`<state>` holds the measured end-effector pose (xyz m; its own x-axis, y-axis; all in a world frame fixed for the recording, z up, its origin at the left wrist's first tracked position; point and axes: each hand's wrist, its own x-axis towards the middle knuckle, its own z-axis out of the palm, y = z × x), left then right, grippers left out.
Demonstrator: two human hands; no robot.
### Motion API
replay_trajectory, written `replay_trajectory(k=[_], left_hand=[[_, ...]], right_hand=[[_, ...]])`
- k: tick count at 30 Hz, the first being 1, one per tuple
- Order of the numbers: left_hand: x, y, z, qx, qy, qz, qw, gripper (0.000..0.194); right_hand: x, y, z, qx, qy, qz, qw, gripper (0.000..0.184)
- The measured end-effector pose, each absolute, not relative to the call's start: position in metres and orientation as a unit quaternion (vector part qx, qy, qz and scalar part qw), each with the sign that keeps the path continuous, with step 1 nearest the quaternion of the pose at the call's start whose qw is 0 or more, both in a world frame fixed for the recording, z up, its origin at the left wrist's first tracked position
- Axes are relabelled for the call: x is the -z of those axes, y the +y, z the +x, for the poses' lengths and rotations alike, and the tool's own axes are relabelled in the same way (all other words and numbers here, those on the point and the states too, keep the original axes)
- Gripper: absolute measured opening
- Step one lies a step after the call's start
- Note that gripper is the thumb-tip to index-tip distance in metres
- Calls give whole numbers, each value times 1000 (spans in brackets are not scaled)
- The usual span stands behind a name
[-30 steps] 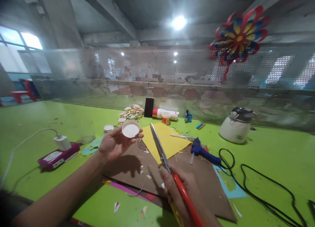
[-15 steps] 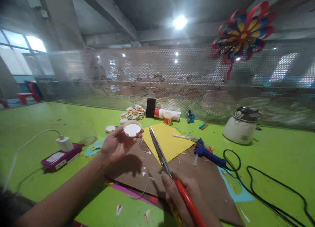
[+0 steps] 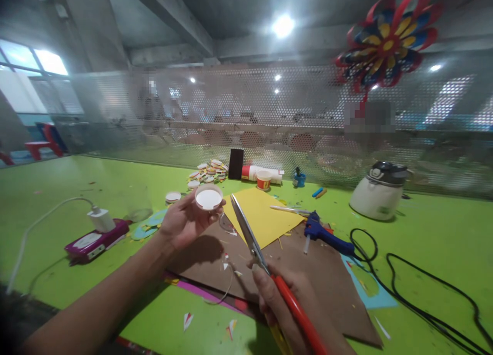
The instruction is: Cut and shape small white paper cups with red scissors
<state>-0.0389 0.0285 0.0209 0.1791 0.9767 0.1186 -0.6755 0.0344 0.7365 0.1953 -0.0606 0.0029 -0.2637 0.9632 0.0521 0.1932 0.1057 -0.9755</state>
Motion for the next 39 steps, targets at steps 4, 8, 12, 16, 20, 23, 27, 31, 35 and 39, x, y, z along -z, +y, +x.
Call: replay_trajectory(k=[4, 8, 12, 16, 20, 23, 27, 31, 35, 39], left_hand=[[-19, 29, -38, -608, 214, 343, 683, 26], [-15, 30, -38, -624, 235, 334, 666, 24], [-9, 30, -39, -638, 270, 332, 640, 23], [-10, 27, -39, -602, 257, 416, 631, 32], [-14, 23, -37, -585, 226, 469, 622, 32], [-16, 22, -37, -580, 216, 476, 624, 31], [-16, 23, -38, -569, 214, 467, 643, 31], [-17, 22, -39, -570, 224, 479, 629, 33], [-18, 20, -38, -566, 236, 500, 611, 34], [-20, 18, -38, -572, 248, 512, 591, 33]], right_hand=[[-2, -60, 197, -483, -640, -446, 398, 55], [-1, -62, 196, -472, -634, -459, 405, 57], [-4, -65, 195, -438, -663, -457, 399, 62], [-9, -63, 196, -364, -731, -443, 370, 60], [-7, -56, 202, -288, -801, -414, 322, 53], [-3, -51, 207, -282, -831, -387, 281, 48], [0, -52, 206, -280, -820, -400, 300, 42], [1, -56, 200, -284, -799, -410, 334, 36], [1, -60, 198, -280, -784, -419, 363, 30], [3, -61, 200, -252, -788, -431, 362, 32]])
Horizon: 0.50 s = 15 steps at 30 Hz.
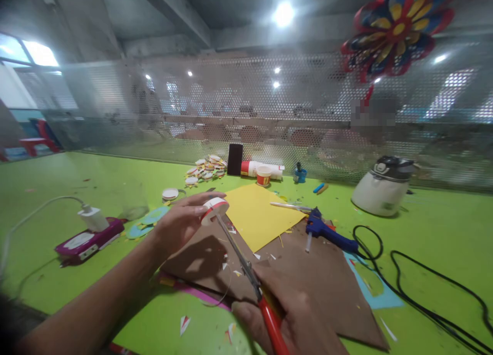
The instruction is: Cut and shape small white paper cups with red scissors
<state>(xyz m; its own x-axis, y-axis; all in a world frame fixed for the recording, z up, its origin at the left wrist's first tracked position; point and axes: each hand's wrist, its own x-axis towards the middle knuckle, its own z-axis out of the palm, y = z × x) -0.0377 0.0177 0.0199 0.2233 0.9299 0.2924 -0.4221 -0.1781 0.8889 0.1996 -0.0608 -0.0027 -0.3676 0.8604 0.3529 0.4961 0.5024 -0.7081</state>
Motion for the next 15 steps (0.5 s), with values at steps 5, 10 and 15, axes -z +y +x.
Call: replay_trajectory(k=[5, 10, 15], left_hand=[[-23, 16, -39, -572, 258, 515, 585, 33], [-24, 17, -41, -561, 256, 528, 584, 34], [-23, 18, -43, -558, 258, 550, 566, 33]], right_hand=[[2, -59, 201, -258, -794, -412, 365, 31], [-3, -57, 205, -265, -817, -401, 318, 34], [-3, -57, 207, -283, -813, -410, 302, 44]])
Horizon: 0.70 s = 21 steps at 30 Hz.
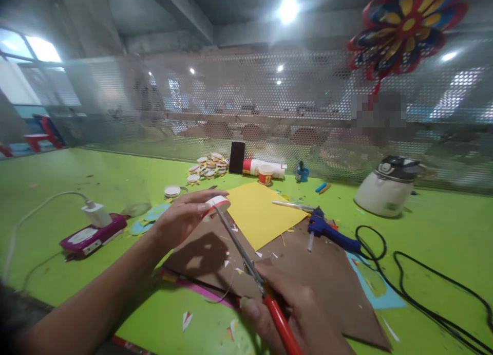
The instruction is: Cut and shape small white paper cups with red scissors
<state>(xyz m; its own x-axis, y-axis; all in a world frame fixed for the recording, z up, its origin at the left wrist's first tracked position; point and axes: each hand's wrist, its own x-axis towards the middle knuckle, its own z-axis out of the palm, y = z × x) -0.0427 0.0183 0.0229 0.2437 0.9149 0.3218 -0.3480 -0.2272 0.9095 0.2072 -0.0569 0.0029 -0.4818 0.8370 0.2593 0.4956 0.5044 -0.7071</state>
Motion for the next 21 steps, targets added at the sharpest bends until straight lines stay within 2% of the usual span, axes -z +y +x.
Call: replay_trajectory(k=[9, 21], left_hand=[[-20, 22, -44, -560, 264, 567, 544, 31], [-20, 21, -42, -554, 247, 555, 569, 31]], right_hand=[[-4, -53, 210, -310, -825, -397, 257, 43], [11, -54, 206, -263, -804, -422, 326, 46]])
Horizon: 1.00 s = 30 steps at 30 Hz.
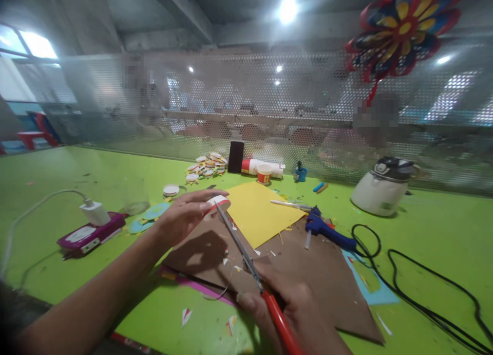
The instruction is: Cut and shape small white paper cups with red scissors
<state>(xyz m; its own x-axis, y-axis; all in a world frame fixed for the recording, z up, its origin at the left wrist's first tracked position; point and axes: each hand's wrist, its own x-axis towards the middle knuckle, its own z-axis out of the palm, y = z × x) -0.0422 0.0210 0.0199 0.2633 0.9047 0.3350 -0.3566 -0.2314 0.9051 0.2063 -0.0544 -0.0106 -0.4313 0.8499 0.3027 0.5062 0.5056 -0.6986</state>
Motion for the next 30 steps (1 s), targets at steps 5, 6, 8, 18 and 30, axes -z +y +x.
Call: replay_trajectory(k=[5, 6, 8, 18, 30], left_hand=[[-17, 22, -43, -551, 255, 554, 570, 31], [-17, 22, -43, -549, 253, 553, 573, 32], [-16, 23, -45, -547, 251, 553, 576, 32], [-22, 22, -51, -547, 255, 553, 574, 32], [-24, 22, -54, -582, 262, 597, 486, 44]], right_hand=[[8, -56, 206, -261, -815, -415, 309, 45], [6, -57, 206, -261, -815, -416, 308, 45], [3, -59, 204, -265, -811, -415, 317, 44], [-4, -51, 207, -271, -826, -423, 256, 43], [4, -54, 206, -280, -797, -428, 321, 45]])
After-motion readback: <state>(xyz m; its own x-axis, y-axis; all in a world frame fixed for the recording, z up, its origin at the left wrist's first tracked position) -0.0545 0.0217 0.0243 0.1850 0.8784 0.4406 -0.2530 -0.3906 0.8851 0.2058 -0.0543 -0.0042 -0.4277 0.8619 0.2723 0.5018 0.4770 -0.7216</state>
